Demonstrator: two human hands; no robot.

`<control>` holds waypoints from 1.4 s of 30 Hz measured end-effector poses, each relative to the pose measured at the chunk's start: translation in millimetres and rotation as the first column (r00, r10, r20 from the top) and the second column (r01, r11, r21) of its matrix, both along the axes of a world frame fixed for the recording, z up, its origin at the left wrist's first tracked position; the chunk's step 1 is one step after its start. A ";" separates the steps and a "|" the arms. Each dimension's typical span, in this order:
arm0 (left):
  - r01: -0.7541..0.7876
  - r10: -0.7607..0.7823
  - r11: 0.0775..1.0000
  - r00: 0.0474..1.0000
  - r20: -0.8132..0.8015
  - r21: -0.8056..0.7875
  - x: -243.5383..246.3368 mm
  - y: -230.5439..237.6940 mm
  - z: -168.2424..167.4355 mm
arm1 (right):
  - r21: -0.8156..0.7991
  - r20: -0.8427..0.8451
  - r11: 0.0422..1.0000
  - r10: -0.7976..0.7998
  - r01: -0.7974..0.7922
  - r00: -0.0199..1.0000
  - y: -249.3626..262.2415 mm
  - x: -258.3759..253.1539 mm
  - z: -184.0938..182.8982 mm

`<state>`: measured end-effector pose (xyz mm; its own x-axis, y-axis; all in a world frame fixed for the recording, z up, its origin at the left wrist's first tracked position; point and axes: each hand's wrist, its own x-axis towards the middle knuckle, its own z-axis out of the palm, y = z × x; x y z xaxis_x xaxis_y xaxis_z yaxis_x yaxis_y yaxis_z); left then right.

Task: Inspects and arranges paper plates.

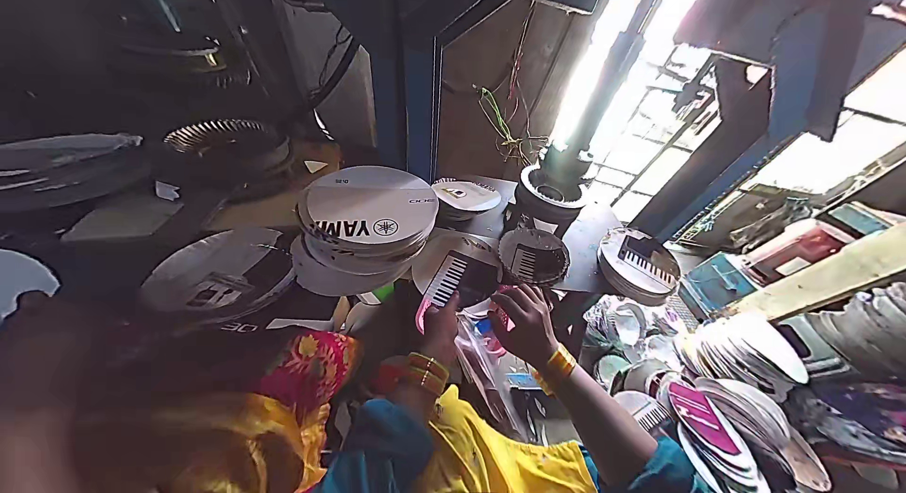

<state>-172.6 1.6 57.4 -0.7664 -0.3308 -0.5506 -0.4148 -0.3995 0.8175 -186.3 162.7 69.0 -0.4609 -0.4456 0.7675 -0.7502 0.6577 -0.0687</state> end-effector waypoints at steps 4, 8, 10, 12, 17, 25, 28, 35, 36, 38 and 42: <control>-0.007 -0.005 0.996 0.991 -0.135 -0.088 38.9 -10.3 -9.1 | -0.266 0.238 0.960 -0.027 0.092 0.971 3.1 18.3 15.2; 0.208 -0.264 0.902 0.959 -0.102 -0.379 108.9 -38.3 -6.2 | -0.411 0.619 0.888 0.103 0.209 0.779 -0.8 30.1 14.9; 0.314 -0.433 0.763 0.898 -0.086 -0.565 136.2 -55.1 -16.3 | -0.524 0.733 0.815 0.283 0.247 0.619 -8.5 40.3 6.0; 0.287 -0.503 0.676 0.853 -0.141 -0.679 159.2 -66.7 -12.8 | -0.674 0.706 0.686 0.492 0.273 0.509 -17.8 61.5 -7.6; 0.345 -0.467 0.726 0.883 -0.058 -0.595 184.4 -73.3 -20.8 | -0.889 0.450 0.395 0.666 0.231 0.595 -29.0 114.7 -80.9; 0.486 -0.556 0.614 0.826 0.097 -0.621 189.0 -71.1 -55.9 | -0.844 0.535 0.442 0.654 0.304 0.534 -13.5 143.9 -123.7; 0.509 -0.581 0.576 0.805 0.118 -0.640 187.0 -67.9 -51.6 | -0.828 0.519 0.546 0.656 0.131 0.547 -4.7 136.6 -107.3; 0.478 -0.615 0.582 0.788 0.029 -0.658 177.2 -70.0 -34.8 | -0.330 0.753 0.944 0.280 -0.027 0.595 35.9 124.0 -35.4; 0.455 -0.611 0.592 0.791 -0.003 -0.665 174.1 -65.0 -27.5 | -0.330 0.787 0.943 0.294 -0.033 0.542 45.9 117.5 -22.9; 0.277 -0.534 0.636 0.832 -0.152 -0.720 166.7 -48.8 -21.6 | -0.405 0.801 0.914 0.346 0.017 0.489 66.9 100.3 0.8; 0.075 -0.413 0.786 0.803 -0.431 -0.614 155.7 -25.8 -28.5 | -0.685 0.679 0.647 0.400 0.335 0.615 120.9 45.3 49.3</control>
<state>-16.9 -24.2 28.8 -0.9657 -0.1975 0.1687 0.1208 0.2337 0.9648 -141.0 283.6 118.2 -0.9806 0.0252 0.1946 -0.1920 0.0811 -0.9780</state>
